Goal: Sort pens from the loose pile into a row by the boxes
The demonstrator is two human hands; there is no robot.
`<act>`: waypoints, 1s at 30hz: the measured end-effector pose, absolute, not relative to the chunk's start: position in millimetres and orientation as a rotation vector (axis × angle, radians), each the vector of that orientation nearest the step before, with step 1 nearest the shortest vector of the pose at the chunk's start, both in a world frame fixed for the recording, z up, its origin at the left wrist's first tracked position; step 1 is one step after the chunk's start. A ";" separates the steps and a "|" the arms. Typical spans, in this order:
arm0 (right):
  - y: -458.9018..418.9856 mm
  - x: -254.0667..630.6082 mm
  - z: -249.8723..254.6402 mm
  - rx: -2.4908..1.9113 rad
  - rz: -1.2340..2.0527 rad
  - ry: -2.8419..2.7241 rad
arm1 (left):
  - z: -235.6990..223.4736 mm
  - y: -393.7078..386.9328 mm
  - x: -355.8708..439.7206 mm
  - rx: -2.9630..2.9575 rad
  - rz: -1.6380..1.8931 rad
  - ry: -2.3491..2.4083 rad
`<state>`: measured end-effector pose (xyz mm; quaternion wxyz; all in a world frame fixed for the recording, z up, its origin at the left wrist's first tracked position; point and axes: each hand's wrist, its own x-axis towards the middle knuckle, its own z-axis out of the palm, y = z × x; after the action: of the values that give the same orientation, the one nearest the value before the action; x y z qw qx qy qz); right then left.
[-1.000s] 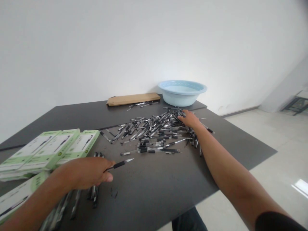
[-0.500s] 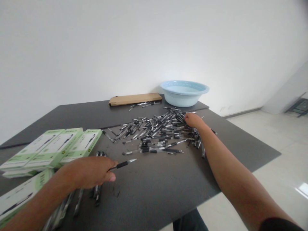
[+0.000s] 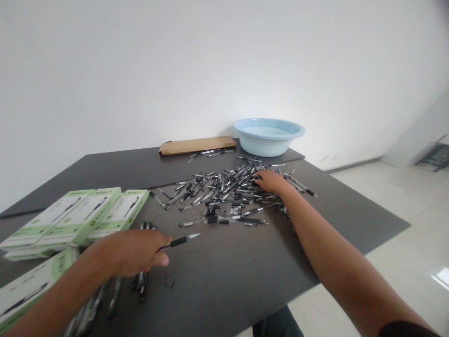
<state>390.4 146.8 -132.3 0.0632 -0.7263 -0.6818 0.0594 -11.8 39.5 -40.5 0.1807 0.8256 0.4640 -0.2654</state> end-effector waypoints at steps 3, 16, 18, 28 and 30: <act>141.4 396.3 -129.0 -2.176 0.214 -2.097 | -38.4 39.2 -9.0 2.293 -0.779 1.308; 140.7 443.7 -119.2 -2.288 0.127 -1.909 | -42.7 39.0 -8.0 2.291 -0.820 1.314; 140.0 445.7 -121.1 -2.315 0.095 -1.858 | -42.4 38.6 -6.8 2.298 -0.819 1.318; 143.5 426.6 -132.2 -2.148 0.094 -1.928 | -35.5 30.7 0.9 2.317 -0.790 1.350; 142.8 427.6 -134.4 -2.138 0.107 -1.938 | -36.3 30.2 1.0 2.323 -0.802 1.341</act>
<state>427.6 142.8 -134.4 0.1268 -0.7344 -0.6658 0.0369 1.0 30.2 -36.3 0.1699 0.8177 0.4721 -0.2823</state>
